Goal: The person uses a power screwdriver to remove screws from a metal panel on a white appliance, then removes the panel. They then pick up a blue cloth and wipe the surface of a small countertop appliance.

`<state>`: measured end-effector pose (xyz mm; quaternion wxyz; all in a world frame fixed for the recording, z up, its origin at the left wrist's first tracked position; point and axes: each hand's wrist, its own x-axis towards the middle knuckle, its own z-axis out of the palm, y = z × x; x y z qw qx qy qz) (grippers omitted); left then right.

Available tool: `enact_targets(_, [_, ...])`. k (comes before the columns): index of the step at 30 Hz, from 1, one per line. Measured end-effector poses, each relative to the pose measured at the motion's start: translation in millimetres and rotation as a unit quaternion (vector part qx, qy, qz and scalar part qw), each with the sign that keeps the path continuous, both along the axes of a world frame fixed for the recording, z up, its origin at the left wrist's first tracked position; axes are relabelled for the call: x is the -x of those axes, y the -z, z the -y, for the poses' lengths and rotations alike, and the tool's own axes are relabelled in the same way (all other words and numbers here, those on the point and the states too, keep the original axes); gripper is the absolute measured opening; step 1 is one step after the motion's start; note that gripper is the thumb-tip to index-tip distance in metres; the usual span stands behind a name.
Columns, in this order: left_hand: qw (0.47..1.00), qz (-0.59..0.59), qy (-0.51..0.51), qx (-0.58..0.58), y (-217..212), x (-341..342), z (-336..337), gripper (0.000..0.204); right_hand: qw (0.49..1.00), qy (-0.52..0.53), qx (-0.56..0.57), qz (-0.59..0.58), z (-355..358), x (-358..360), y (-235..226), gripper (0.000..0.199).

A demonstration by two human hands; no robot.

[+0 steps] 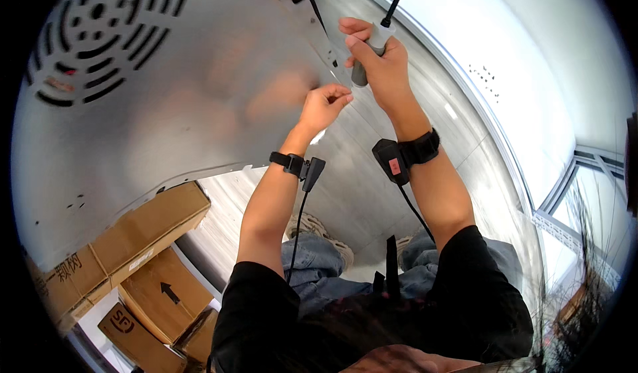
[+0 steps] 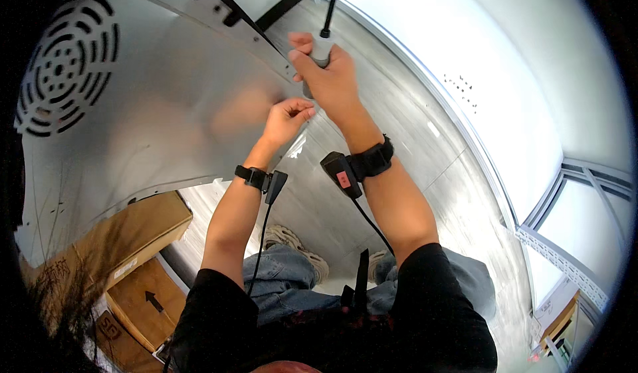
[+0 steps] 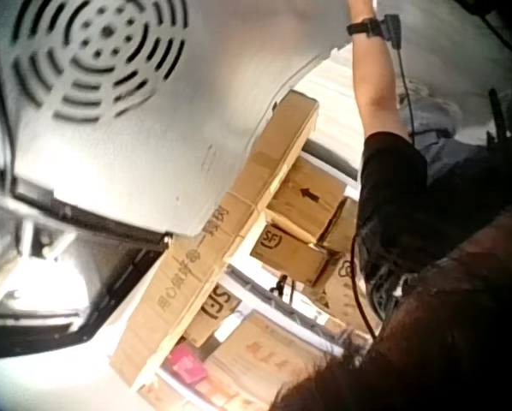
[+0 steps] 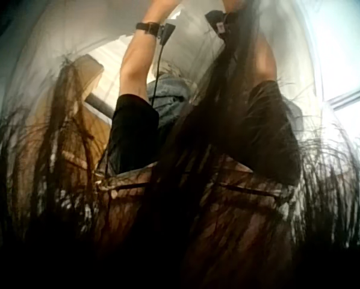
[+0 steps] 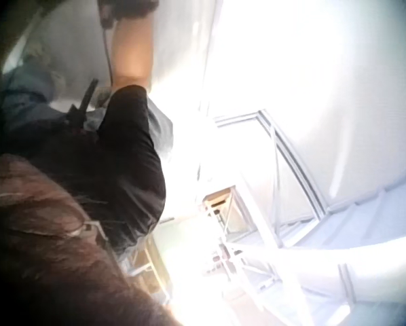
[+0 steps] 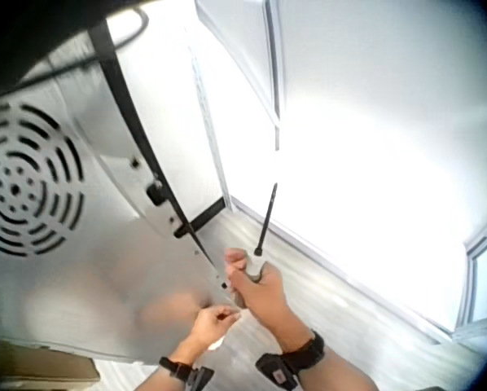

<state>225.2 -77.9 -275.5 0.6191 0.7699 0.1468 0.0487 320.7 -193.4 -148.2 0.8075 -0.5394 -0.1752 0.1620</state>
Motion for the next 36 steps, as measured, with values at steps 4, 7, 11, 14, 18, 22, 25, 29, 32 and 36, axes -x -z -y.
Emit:
enact_targets(4, [0.997,-0.018,0.063,0.05,4.7,-2.6,-12.9,0.018,0.998,0.004,0.051,0.045,-17.1,12.6,-54.6,0.017])
enact_targets(7, [0.991,-0.03,0.11,0.071,-8.5,-1.5,-17.3,0.028,0.988,0.071,0.059,0.122,-27.1,15.9,-61.5,0.017])
enact_targets(11, [0.995,-0.032,0.079,0.054,-10.7,5.7,-21.5,0.041,0.965,0.127,0.073,0.217,-29.4,23.9,-82.3,0.011])
enact_targets(14, [0.996,-0.052,0.012,0.071,-29.6,17.1,-19.1,0.047,0.96,0.125,0.054,0.244,-33.2,24.2,-96.6,0.01])
enact_targets(18, [0.994,-0.083,-0.011,0.071,-46.1,34.4,-24.3,0.061,0.963,0.101,0.046,0.245,-32.4,24.9,-119.7,0.009])
enact_targets(22, [0.986,-0.121,-0.017,0.116,-60.7,39.6,-26.1,0.066,0.956,0.08,0.033,0.28,-33.7,26.8,-137.9,0.008])
enact_targets(25, [0.975,-0.154,-0.03,0.155,-75.0,38.6,-20.7,0.067,0.972,0.042,0.027,0.232,-35.0,27.6,-144.7,0.009])
enact_targets(29, [0.968,-0.167,-0.04,0.184,-82.8,38.9,-15.1,0.067,0.981,0.029,0.015,0.192,-40.7,26.6,-144.5,0.011])
enact_targets(32, [0.966,-0.166,-0.045,0.195,-83.7,41.0,-13.1,0.066,0.986,0.011,0.024,0.166,-42.0,30.4,-151.2,0.012])
enact_targets(36, [0.966,-0.149,-0.057,0.204,-80.4,43.8,-7.7,0.07,0.977,0.012,0.075,0.197,-44.0,30.5,-148.5,0.013])
